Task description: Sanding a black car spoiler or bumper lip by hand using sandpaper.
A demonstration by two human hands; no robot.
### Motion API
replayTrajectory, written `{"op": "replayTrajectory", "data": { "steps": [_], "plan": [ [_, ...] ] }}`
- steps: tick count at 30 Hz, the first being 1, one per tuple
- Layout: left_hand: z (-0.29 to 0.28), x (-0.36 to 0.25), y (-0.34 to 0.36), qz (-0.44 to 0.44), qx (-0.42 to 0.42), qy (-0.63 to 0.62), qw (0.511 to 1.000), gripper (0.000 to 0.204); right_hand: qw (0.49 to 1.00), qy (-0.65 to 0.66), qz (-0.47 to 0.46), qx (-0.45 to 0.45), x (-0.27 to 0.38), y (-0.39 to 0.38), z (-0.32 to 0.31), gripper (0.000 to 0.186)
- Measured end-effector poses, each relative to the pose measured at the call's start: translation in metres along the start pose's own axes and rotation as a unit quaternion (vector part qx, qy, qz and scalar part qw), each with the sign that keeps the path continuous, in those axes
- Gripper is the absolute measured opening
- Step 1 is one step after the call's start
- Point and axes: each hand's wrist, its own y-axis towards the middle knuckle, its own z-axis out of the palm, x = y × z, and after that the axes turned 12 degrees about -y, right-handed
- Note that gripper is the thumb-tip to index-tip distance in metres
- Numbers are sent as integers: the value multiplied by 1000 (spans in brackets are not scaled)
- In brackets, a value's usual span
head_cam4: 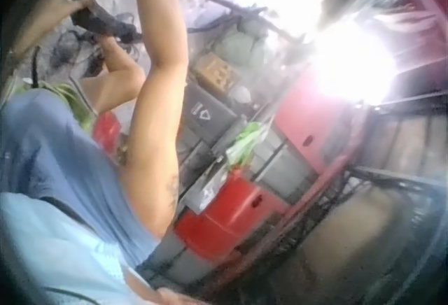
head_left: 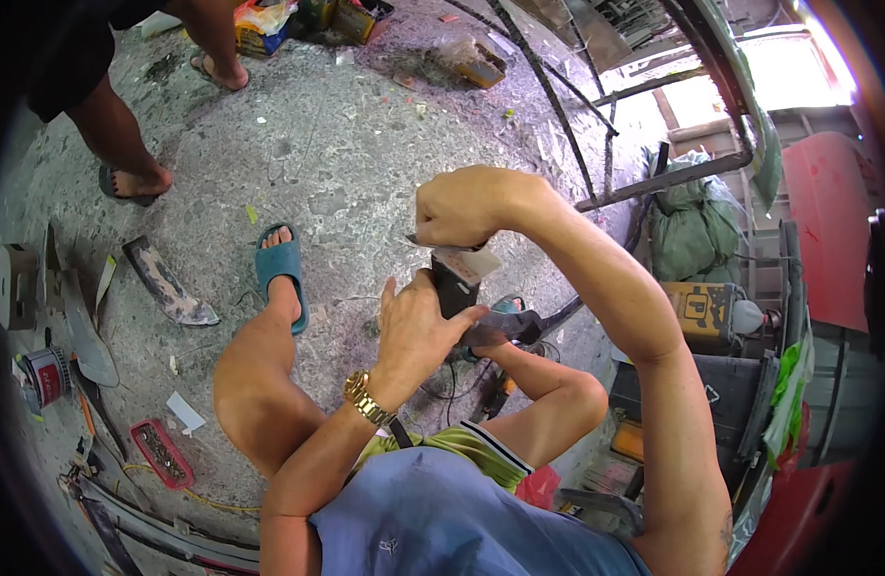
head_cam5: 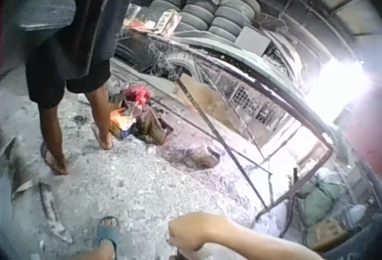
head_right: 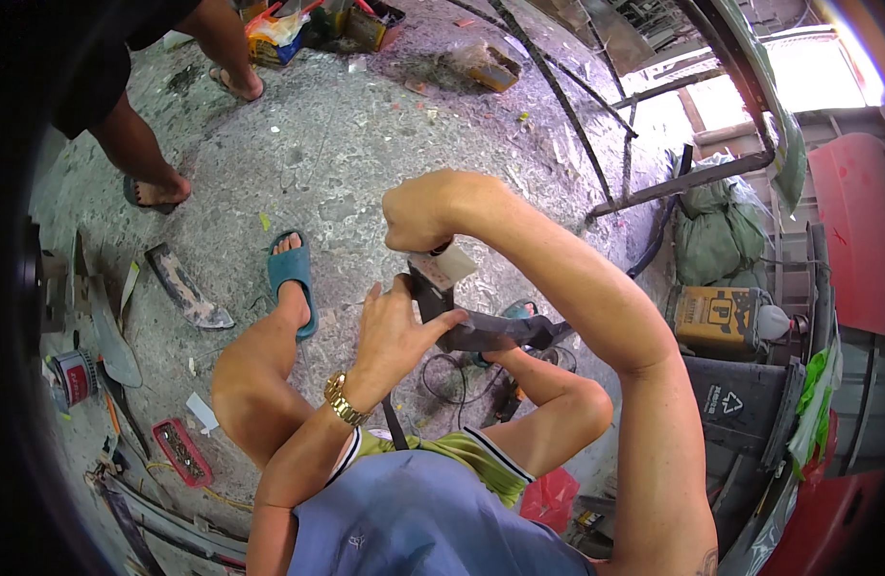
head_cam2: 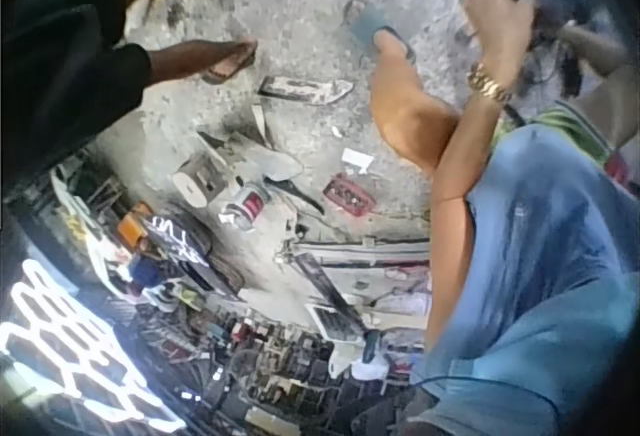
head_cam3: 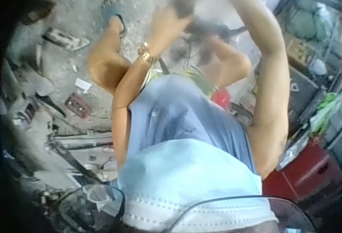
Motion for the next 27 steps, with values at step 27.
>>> {"op": "replayTrajectory", "data": {
  "steps": [27],
  "plan": [
    [4, 2, -3, 26, -36, -9, 999, 60, 994, 111, 8, -12, -26, -17, -13, 34]
  ]
}}
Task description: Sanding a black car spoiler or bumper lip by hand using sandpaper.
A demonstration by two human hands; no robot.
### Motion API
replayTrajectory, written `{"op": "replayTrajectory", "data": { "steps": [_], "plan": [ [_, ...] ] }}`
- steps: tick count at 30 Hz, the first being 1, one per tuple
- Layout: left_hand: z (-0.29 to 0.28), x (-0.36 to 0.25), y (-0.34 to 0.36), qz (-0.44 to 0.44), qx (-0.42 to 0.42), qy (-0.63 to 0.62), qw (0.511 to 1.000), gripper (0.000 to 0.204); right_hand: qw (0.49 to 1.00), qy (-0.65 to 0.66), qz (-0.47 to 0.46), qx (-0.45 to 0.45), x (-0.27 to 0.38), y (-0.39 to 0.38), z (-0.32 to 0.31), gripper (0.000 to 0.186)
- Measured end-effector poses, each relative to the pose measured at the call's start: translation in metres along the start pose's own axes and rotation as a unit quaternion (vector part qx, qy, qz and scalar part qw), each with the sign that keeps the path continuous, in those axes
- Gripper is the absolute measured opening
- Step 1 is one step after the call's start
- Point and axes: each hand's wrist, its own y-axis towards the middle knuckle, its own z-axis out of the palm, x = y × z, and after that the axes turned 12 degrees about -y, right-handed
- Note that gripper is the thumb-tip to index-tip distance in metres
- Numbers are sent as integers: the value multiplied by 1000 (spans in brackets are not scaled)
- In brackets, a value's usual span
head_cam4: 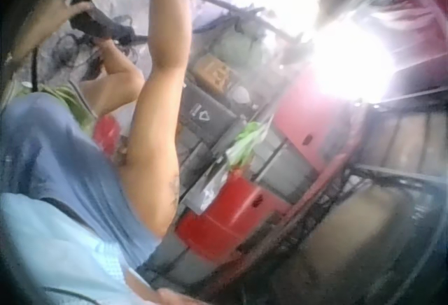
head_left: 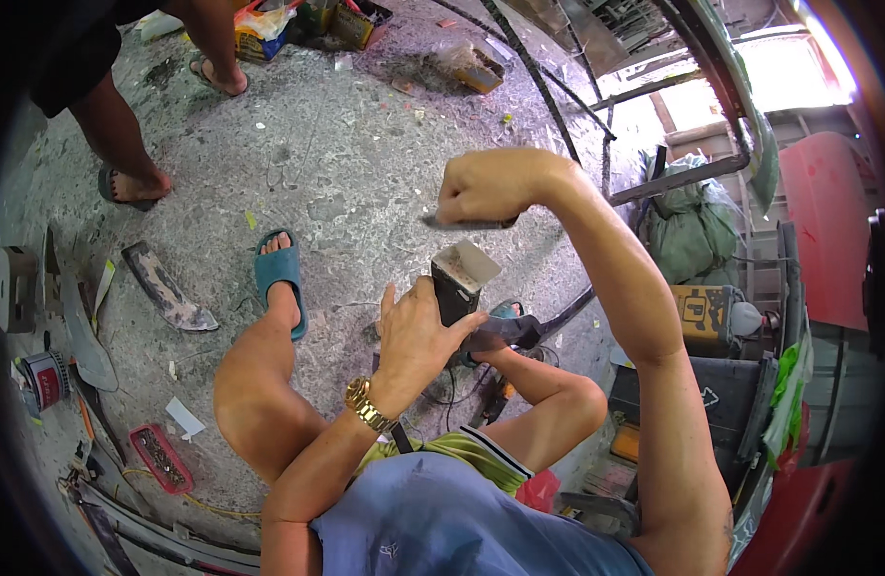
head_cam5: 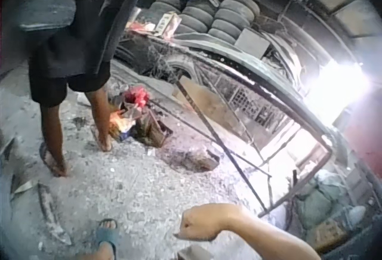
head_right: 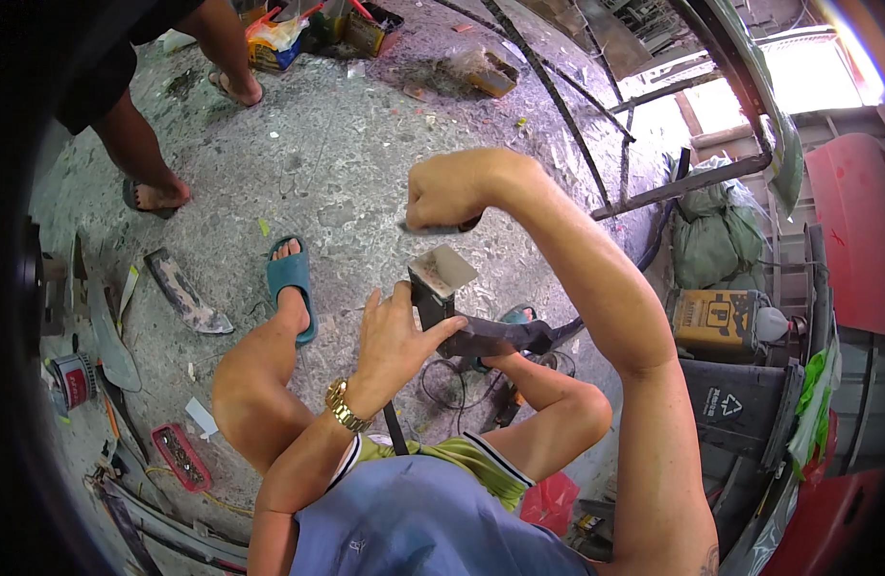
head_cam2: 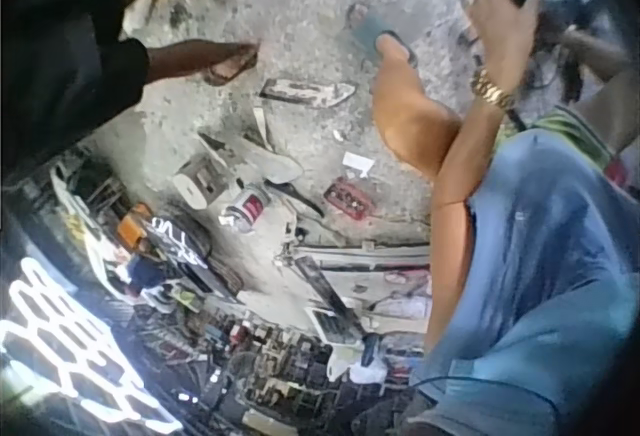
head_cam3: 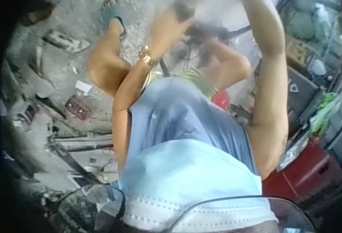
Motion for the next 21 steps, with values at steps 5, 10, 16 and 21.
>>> {"op": "replayTrajectory", "data": {
  "steps": [5, 10, 16, 21],
  "plan": [
    [-1, 0, 0, 0, 6, 0, 1000, 61, 996, -81, -33, 23, 16, 21, 19, 34],
    [-2, -1, 0, 19, 0, 3, 1000, 62, 992, -96, -44, 66, 18, 25, 16, 34],
    [-3, 0, 1, -9, 14, -10, 1000, 65, 991, -102, -6, 89, 27, 19, 10, 36],
    [-2, 1, 3, -30, 23, -23, 999, 63, 996, -38, -36, 67, 25, 25, 10, 36]
  ]
}}
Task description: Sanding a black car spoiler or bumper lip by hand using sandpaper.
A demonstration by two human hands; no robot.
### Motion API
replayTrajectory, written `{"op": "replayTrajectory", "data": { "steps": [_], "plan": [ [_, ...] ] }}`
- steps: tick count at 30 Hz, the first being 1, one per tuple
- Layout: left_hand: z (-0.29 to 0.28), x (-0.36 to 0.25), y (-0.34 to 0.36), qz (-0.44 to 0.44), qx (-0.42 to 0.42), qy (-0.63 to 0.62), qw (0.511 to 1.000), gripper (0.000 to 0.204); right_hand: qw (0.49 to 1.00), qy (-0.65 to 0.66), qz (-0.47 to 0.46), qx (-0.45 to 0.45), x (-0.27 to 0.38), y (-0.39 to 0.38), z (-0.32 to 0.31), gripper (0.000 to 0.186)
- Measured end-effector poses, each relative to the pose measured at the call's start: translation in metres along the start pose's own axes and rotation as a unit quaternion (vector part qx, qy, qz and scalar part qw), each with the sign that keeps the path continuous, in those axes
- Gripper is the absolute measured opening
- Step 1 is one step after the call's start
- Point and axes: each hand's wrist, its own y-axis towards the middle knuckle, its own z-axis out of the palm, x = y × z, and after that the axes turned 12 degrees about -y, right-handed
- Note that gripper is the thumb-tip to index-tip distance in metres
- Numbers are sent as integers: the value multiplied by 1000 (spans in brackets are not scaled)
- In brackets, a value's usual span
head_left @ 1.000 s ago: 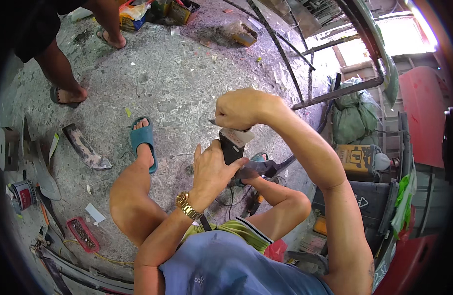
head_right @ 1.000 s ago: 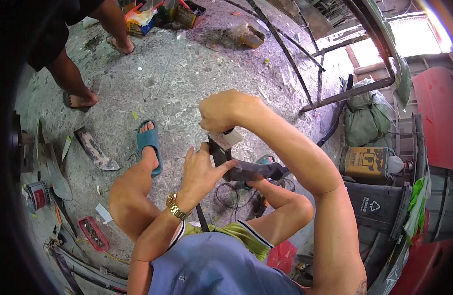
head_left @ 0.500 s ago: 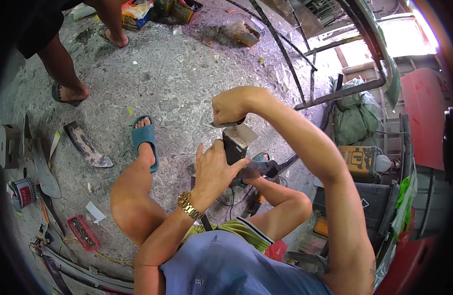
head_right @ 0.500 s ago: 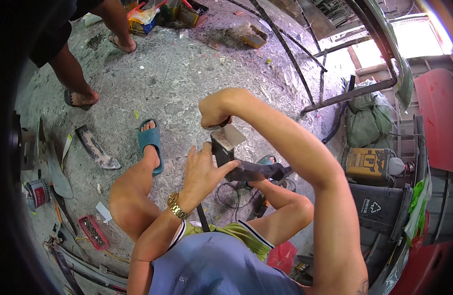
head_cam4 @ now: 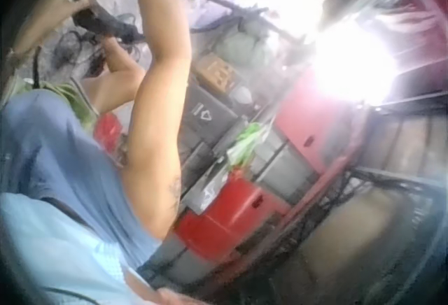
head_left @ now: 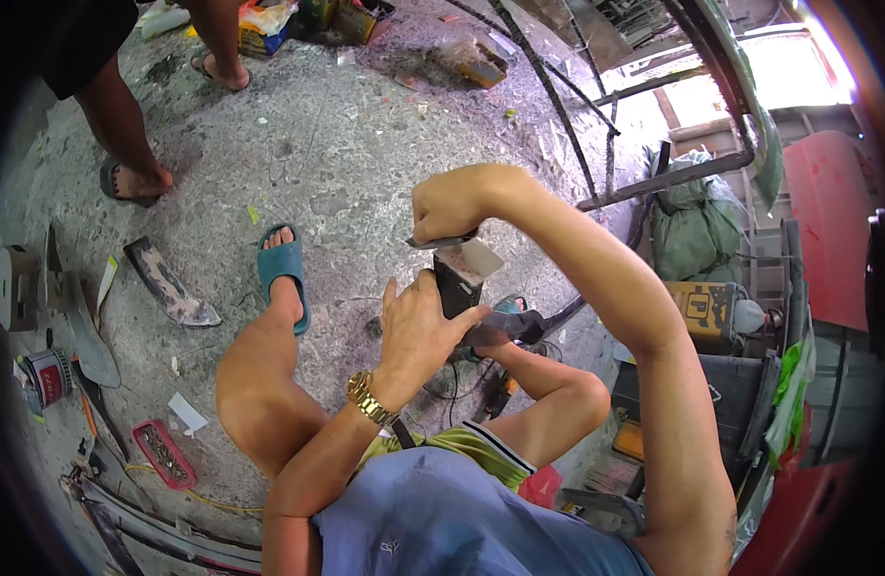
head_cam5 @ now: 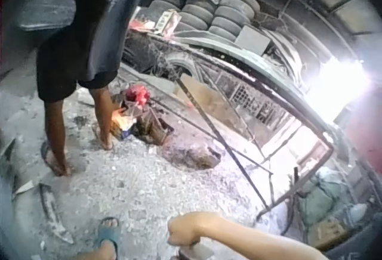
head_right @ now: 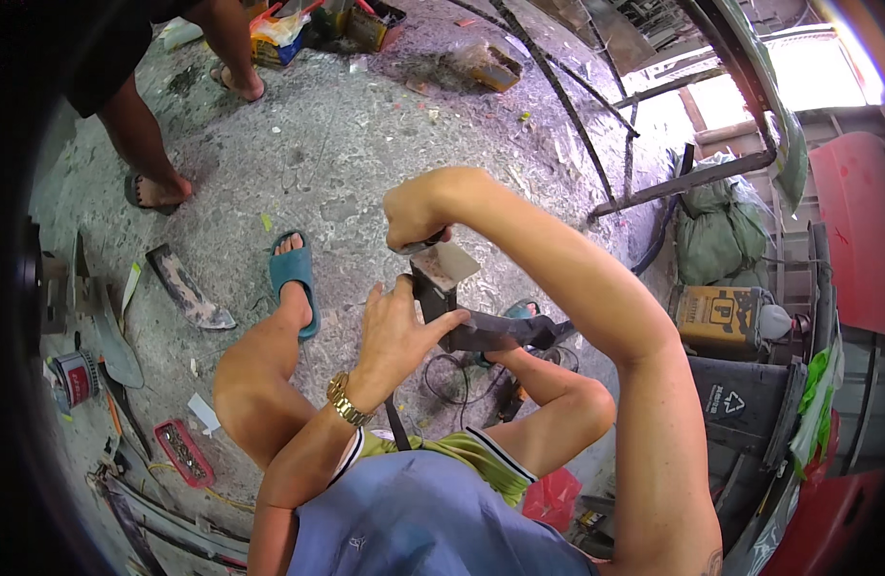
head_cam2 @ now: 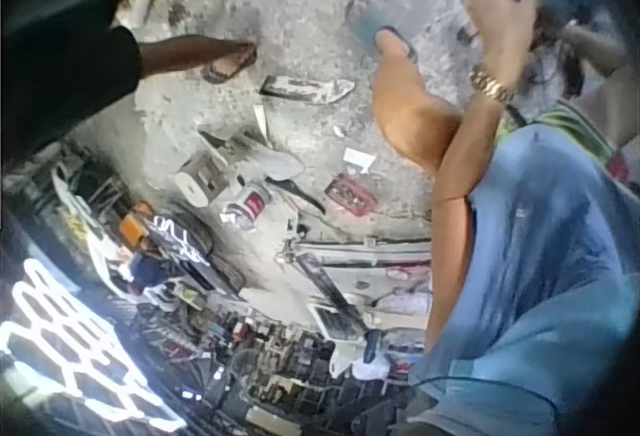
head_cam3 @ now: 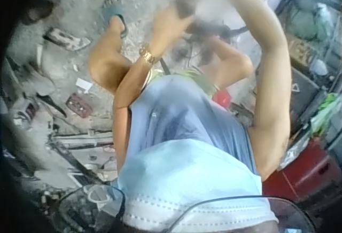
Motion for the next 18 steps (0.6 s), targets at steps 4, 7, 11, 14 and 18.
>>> {"op": "replayTrajectory", "data": {
  "steps": [4, 7, 11, 14, 18],
  "plan": [
    [-2, -1, 0, 12, -14, 8, 1000, 63, 999, -32, -2, 31, -2, 2, -1, 39],
    [-3, -2, 0, 8, 1, 32, 999, 63, 999, -25, -29, 15, -1, 3, 1, 41],
    [-3, -4, 1, 5, -3, 0, 1000, 63, 998, -19, 53, -7, -4, 6, 1, 36],
    [-5, -6, 1, 7, -5, 14, 1000, 63, 999, -20, 12, 32, -9, 7, 0, 37],
    [-7, -9, 0, -5, 26, 1, 1000, 66, 1000, 4, 1, 26, -13, 11, -1, 36]
  ]
}}
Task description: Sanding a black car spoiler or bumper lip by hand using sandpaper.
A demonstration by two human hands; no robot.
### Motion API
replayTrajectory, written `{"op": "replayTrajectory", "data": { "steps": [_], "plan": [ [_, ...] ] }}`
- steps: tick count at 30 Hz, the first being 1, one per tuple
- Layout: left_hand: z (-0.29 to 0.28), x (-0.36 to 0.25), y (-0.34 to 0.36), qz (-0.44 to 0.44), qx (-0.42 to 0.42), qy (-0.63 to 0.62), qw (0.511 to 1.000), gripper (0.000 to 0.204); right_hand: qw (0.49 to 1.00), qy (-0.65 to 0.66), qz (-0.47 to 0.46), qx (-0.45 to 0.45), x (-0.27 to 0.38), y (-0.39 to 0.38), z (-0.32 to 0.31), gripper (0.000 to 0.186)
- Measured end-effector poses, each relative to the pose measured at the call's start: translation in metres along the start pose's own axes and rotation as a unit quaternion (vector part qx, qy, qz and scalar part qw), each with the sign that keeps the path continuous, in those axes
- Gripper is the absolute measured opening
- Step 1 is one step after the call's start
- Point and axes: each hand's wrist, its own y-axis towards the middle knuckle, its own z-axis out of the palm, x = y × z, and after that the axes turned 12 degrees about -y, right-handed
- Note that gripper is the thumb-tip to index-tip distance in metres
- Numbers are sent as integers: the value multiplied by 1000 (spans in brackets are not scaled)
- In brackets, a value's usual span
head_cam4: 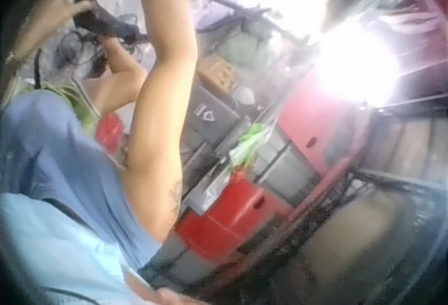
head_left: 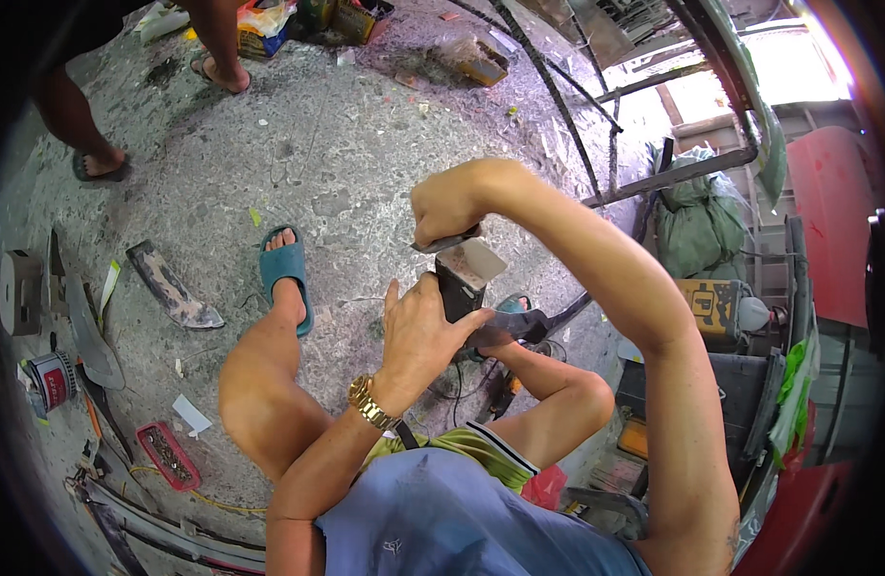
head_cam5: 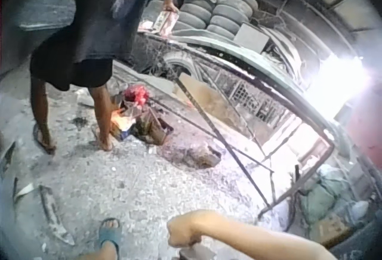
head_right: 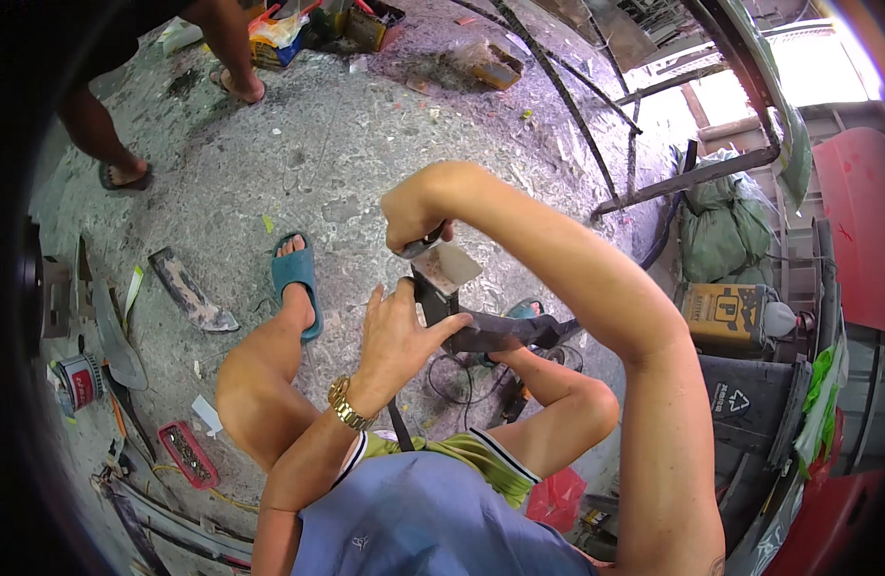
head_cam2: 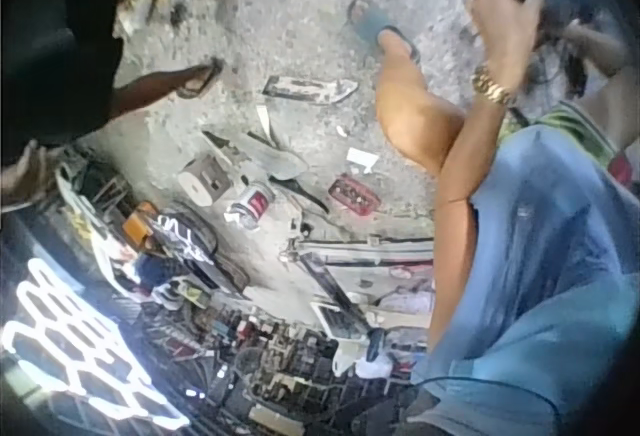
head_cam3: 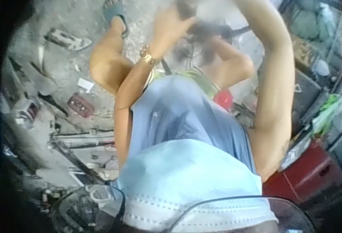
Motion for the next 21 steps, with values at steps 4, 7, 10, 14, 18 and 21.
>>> {"op": "replayTrajectory", "data": {
  "steps": [4, 7, 10, 14, 18, 21],
  "plan": [
    [-1, 0, 0, -20, 9, 6, 1000, 68, 999, -19, 9, 24, 4, 0, -1, 34],
    [2, 3, 1, -1, -5, 29, 1000, 64, 999, -13, 31, 22, 9, -5, -1, 34],
    [3, 5, 2, 15, -28, 8, 999, 64, 999, -36, 37, 2, 15, -8, -2, 35],
    [4, 6, 1, 9, -27, 9, 1000, 63, 997, -79, 13, -14, 21, -13, -1, 37],
    [5, 6, 1, 6, -10, 3, 1000, 63, 998, -53, 31, -34, 21, -18, -2, 38],
    [4, 6, 1, -1, -8, 27, 1000, 63, 998, -47, 50, -1, 23, -21, -2, 37]
  ]
}}
